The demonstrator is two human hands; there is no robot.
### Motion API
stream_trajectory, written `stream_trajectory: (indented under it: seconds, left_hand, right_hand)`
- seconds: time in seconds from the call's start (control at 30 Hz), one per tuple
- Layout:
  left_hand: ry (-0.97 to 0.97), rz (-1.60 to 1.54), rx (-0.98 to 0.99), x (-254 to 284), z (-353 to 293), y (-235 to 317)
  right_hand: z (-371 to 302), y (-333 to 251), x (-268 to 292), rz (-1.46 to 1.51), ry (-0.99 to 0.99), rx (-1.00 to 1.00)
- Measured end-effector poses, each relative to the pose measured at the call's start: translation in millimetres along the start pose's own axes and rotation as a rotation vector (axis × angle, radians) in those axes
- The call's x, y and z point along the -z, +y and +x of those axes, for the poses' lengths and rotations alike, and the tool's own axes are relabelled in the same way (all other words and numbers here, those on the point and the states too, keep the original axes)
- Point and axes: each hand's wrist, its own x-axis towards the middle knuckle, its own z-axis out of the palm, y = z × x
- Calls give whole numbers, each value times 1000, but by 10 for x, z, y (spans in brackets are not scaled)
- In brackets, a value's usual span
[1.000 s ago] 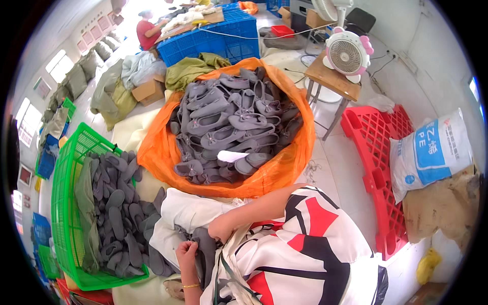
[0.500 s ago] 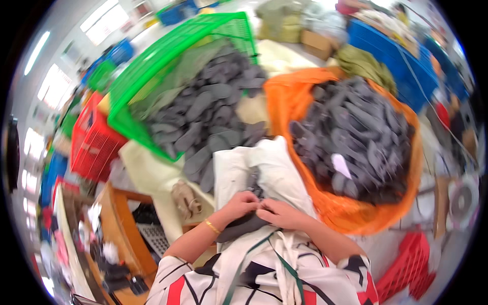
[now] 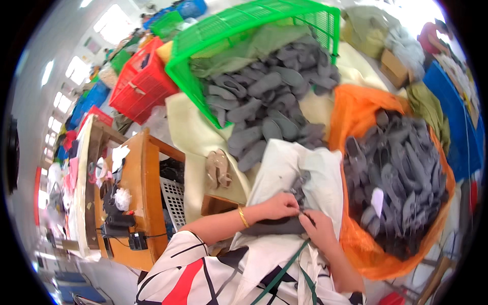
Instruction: The person is sewing a grey slip-on shoe by hand using a needle and thread. They repeatedly insert the needle into the shoe's upper fabric and pull the thread through to secure the material.
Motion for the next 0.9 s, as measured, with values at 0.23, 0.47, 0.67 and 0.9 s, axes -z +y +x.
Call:
stream_trajectory:
  seconds: [0.23, 0.47, 0.67, 0.9]
  left_hand:
    - [-119, -331, 355, 27, 49, 117]
    - [-129, -393, 449, 77, 40, 162]
    - [-135, -458, 472, 94, 29, 95]
    - [-148, -457, 482, 90, 53, 92]
  right_hand:
    - [-49, 120, 40, -307, 61, 104]
    - [-72, 183, 16, -648, 99, 212]
    - [-16, 187, -35, -700, 83, 214]
    - [2, 224, -41, -690, 98, 188]
